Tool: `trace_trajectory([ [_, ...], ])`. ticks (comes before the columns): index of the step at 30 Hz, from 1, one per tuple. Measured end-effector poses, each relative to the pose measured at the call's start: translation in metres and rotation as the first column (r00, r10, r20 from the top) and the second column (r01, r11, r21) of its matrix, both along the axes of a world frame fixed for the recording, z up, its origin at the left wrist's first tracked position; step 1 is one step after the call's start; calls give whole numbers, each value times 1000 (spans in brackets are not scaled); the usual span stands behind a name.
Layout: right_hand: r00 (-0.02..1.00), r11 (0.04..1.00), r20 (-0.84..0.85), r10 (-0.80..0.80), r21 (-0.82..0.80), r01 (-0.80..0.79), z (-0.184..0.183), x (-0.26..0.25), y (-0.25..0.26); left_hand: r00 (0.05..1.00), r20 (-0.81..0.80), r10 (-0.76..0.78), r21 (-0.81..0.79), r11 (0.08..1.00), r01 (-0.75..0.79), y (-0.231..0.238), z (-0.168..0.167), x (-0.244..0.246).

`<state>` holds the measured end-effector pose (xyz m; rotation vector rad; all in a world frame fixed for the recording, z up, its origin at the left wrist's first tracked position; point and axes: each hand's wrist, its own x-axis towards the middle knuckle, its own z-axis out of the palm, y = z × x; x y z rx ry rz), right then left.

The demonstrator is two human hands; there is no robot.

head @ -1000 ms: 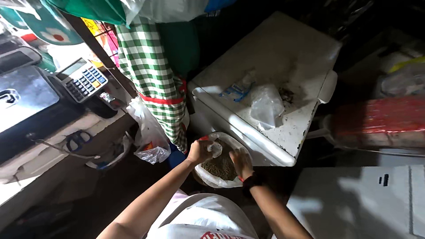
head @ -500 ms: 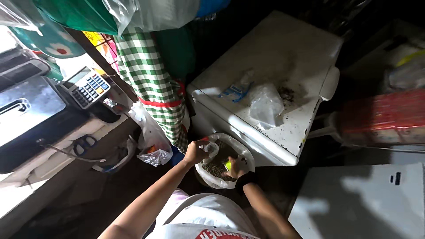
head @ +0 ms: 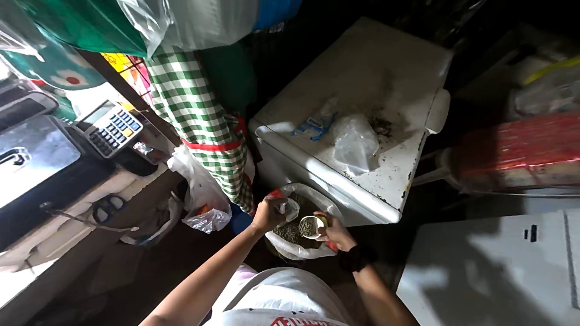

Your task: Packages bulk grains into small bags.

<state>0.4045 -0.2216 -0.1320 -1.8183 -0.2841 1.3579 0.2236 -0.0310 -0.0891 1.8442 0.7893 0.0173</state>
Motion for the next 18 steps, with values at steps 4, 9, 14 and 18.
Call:
trace_trajectory([
  [4,980,983,198,15,175,-51,50,-1,-11,998,5,-56,58,997,56,-10,1,2],
  [9,754,946,647,110,165,-280,89,-18,2,996,33,-81,87,993,78,-19,-2,4],
  [14,632,955,750,197,0,-297,111,-45,24,999,18,-52,51,997,51,-22,-1,7],
  [18,584,949,782,220,-31,-315,112,-50,29,999,14,-32,24,999,32,-22,0,8],
])
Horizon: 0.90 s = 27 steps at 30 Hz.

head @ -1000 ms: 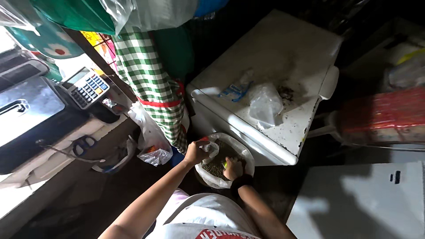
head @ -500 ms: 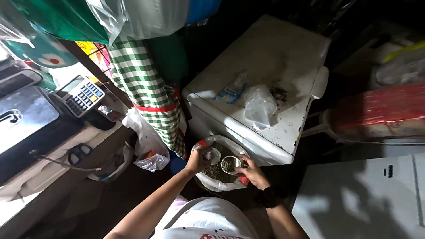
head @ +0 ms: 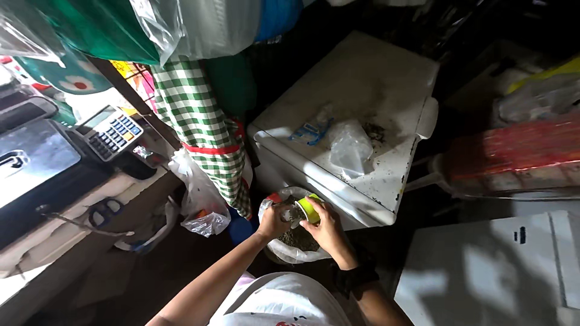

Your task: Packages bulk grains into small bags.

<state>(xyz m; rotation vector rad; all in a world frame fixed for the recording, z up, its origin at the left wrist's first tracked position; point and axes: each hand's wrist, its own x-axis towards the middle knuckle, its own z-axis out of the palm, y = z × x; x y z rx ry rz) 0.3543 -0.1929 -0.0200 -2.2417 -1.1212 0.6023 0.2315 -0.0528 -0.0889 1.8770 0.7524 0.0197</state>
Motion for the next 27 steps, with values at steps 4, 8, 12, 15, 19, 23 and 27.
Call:
trace_trajectory([
  [4,999,1000,42,24,9,-25,4,-2,1,1000,11,6,8,1000,-7,0,0,-1],
  [8,998,999,52,28,35,-30,5,-5,2,1000,16,15,-10,1000,-15,-1,1,-1],
  [12,1000,999,22,8,53,-9,1,-2,3,1000,11,27,-35,999,-26,-1,1,-2],
  [15,997,993,-60,-39,108,45,-8,10,-3,998,12,63,-60,996,-62,2,1,-4],
  [19,972,993,-206,-114,3,117,-36,35,-23,994,19,104,-77,992,-103,12,-3,-8],
  [23,975,955,-207,-86,-295,22,-81,40,-31,993,-10,114,-79,990,-114,15,-4,-7],
  [27,981,962,-184,-64,-271,12,-75,24,-5,997,-30,68,-44,997,-69,11,1,-3],
])
